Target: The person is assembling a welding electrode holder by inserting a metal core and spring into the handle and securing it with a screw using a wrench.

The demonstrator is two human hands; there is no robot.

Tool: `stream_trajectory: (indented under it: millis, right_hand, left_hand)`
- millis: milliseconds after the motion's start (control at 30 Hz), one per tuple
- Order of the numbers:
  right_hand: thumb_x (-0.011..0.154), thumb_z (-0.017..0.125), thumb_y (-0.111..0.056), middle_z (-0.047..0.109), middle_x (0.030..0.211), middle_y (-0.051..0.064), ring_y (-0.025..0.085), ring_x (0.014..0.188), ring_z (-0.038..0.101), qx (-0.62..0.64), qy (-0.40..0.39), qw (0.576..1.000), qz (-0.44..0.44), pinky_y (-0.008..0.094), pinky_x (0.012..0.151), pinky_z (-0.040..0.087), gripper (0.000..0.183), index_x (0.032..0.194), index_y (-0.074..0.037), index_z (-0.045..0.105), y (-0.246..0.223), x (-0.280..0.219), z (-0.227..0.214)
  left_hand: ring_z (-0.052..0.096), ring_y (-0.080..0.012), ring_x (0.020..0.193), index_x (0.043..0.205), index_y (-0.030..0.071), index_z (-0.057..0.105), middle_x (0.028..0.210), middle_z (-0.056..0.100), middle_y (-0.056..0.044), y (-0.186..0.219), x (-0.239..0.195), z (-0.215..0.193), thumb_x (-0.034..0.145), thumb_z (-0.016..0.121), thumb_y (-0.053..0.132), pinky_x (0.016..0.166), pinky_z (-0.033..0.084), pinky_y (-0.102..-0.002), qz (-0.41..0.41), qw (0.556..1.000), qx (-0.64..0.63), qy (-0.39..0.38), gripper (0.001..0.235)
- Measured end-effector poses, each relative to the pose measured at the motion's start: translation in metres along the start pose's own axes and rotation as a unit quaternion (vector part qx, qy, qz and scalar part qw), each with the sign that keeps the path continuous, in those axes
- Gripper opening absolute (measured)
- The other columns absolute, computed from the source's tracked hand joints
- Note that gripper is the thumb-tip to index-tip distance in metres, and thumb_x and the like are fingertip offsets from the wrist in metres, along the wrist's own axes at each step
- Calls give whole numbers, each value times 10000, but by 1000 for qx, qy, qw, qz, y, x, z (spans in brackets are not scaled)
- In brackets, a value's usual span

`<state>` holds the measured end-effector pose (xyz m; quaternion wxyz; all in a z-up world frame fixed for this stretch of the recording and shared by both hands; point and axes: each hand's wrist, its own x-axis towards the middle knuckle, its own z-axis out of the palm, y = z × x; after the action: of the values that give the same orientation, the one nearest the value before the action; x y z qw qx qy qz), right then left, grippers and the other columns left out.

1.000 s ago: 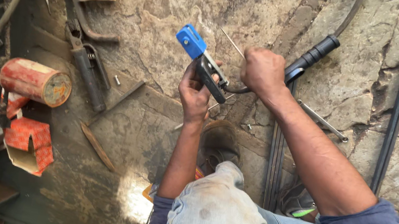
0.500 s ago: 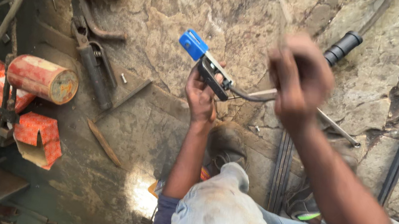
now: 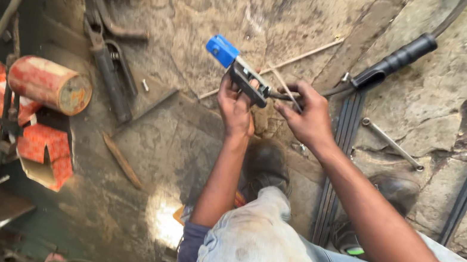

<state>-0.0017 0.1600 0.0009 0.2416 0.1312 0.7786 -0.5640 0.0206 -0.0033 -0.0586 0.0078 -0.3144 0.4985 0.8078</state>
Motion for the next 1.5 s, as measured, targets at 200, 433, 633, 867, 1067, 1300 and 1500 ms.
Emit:
stream_trajectory:
  millis: [200, 433, 633, 867, 1067, 1300, 1500]
  right_hand:
    - [892, 784, -75, 793, 1037, 100, 172, 884, 754, 9, 36, 999, 22, 338, 767, 604, 272, 1162, -71, 751, 25, 1, 20]
    - [937, 739, -53, 774, 1035, 120, 228, 879, 748, -34, 46, 998, -17, 364, 774, 606, 214, 1150, -59, 755, 33, 3, 30]
    - [931, 744, -108, 775, 1046, 130, 245, 892, 752, -60, 59, 996, -22, 385, 784, 599, 213, 1137, -57, 763, 38, 7, 30]
    - [996, 648, -77, 658, 1092, 188, 279, 861, 666, -53, 3, 999, 2, 388, 718, 579, 350, 1345, -52, 663, 25, -3, 6]
    - [1021, 547, -38, 748, 1025, 137, 186, 603, 641, 318, 46, 941, 105, 321, 442, 506, 351, 1348, -150, 611, -14, 7, -80]
    - [968, 508, -211, 739, 994, 198, 264, 791, 751, 659, 95, 714, 219, 373, 544, 594, 309, 1190, -14, 592, -21, 21, -100]
    - [1110, 600, -140, 729, 908, 172, 247, 761, 713, 324, -16, 946, 22, 367, 663, 640, 215, 1047, 27, 720, 16, 0, -57]
  left_hand:
    - [712, -207, 1006, 1389, -9, 527, 1201, 724, -213, -2, -1, 3, 936, 714, -43, 798, 608, -314, -11, 1000, -14, 0, 491]
    - [724, -225, 1070, 1364, -5, 519, 1215, 716, -203, -8, 1, -7, 922, 710, -71, 871, 636, -338, -36, 999, -7, -12, 486]
    - [726, -225, 1012, 1403, 52, 463, 1176, 714, -184, -20, -1, -11, 908, 696, -81, 821, 636, -352, -75, 997, 3, 2, 563]
    - [737, -295, 955, 1409, 53, 458, 1134, 721, -206, -20, -4, -3, 898, 710, -77, 826, 651, -397, -40, 999, -27, -14, 584]
    - [752, -323, 965, 1411, 33, 460, 1144, 707, -209, -20, -3, 3, 901, 715, -65, 839, 665, -442, -21, 1000, -2, 0, 578]
    - [728, -325, 1065, 1367, 34, 520, 1146, 685, -185, -22, 0, 6, 896, 691, -81, 855, 663, -501, -14, 1000, -14, -7, 514]
    - [733, -308, 1085, 1386, 30, 529, 1122, 683, -159, -21, -8, 0, 862, 700, -82, 867, 676, -505, -13, 1000, -10, -2, 562]
